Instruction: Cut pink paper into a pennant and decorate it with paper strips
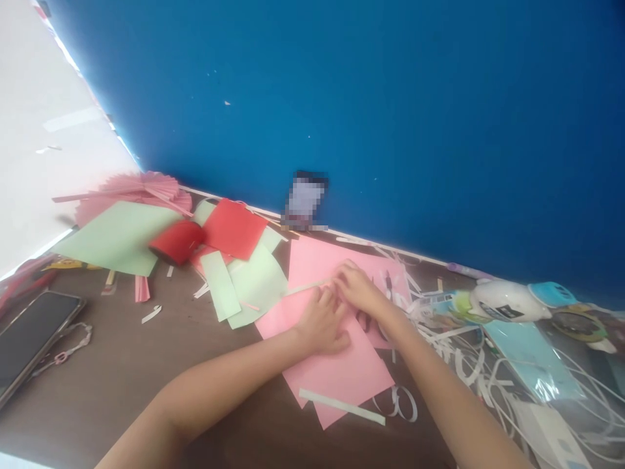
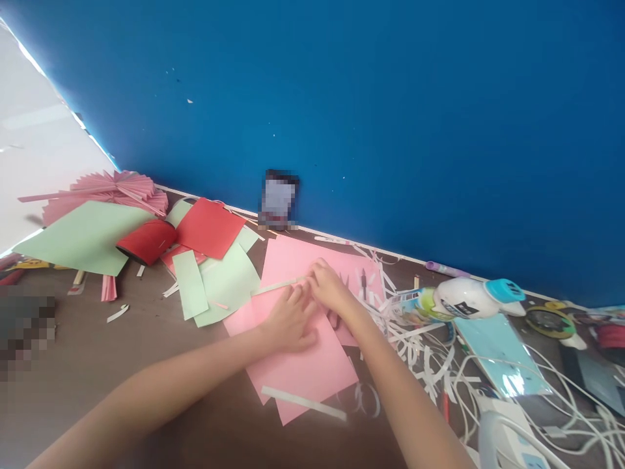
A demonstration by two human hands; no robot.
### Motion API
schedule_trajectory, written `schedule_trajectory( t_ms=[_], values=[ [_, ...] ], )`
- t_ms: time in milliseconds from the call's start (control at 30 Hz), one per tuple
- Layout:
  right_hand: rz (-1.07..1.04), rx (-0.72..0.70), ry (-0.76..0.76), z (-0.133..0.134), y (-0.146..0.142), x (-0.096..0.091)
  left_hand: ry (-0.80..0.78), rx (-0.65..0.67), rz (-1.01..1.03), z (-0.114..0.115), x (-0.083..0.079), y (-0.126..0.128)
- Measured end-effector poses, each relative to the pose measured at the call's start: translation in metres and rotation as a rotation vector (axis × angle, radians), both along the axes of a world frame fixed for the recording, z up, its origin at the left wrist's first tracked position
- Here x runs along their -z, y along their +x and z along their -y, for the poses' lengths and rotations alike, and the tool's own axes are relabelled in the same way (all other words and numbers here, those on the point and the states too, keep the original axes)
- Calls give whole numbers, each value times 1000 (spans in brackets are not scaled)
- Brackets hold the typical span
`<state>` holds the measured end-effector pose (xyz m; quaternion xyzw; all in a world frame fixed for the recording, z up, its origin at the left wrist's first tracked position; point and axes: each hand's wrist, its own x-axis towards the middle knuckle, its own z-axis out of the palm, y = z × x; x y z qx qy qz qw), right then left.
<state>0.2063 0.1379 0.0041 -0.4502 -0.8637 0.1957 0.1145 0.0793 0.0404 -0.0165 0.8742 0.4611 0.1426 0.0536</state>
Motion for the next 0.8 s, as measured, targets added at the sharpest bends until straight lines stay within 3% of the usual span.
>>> schedule_trajectory(
  t_ms=[233, 367, 633, 800],
  values=[
    [128, 125, -55, -4, -8, -7, -5, 7, 11, -2, -2, 0],
    [158, 160, -160, -5, -12, -14, -26, 2, 1, -1, -4, 0],
    [140, 227, -286, -3, -18, -29, -35, 6, -4, -1, -4, 0],
    [76, 195, -372, -3, -22, -37, -43, 5, 3, -2, -2, 0]
  ],
)
